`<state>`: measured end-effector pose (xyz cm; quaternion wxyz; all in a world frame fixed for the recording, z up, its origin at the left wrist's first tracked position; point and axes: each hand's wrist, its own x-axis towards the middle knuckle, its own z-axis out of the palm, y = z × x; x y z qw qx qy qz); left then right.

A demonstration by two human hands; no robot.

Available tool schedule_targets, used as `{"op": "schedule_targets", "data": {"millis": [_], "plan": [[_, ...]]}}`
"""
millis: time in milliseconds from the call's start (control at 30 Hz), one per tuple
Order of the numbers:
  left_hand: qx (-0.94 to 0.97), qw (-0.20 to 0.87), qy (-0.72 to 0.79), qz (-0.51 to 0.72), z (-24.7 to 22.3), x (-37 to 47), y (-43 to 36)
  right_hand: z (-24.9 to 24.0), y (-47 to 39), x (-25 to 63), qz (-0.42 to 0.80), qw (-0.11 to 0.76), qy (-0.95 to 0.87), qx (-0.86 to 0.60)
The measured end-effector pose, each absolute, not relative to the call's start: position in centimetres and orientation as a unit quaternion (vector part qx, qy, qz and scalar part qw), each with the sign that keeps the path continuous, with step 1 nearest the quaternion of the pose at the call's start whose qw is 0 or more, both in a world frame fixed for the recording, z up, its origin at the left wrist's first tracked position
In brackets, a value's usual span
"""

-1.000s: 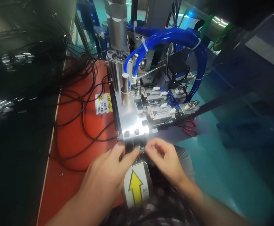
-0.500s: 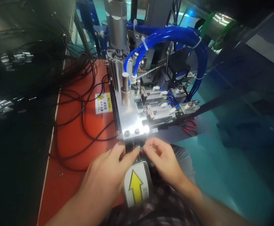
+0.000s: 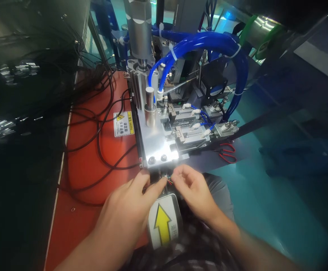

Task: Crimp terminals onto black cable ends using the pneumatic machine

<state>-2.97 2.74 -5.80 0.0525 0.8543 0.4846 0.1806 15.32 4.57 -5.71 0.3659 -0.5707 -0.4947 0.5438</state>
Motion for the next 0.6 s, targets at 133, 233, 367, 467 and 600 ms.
{"op": "schedule_targets", "data": {"millis": [133, 233, 367, 467, 600], "plan": [[0.856, 0.054, 0.481, 0.182, -5.8, -3.0, 2.8, -5.9, 4.5, 15.5, 0.534, 0.371, -0.498, -0.574], [0.856, 0.055, 0.481, 0.180, -5.6, -3.0, 2.8, -5.8, 4.2, 15.9, 0.546, 0.369, -0.481, -0.579], [0.857, 0.049, 0.477, 0.188, -5.5, -3.0, 2.8, -5.7, 3.7, 16.2, 0.562, 0.346, -0.485, -0.574], [0.856, 0.051, 0.476, 0.192, -5.5, -2.9, 2.9, -5.8, 3.4, 16.0, 0.551, 0.347, -0.496, -0.574], [0.855, 0.057, 0.479, 0.191, -5.5, -2.9, 2.8, -5.6, 3.4, 15.7, 0.474, 0.355, -0.559, -0.580]]}}
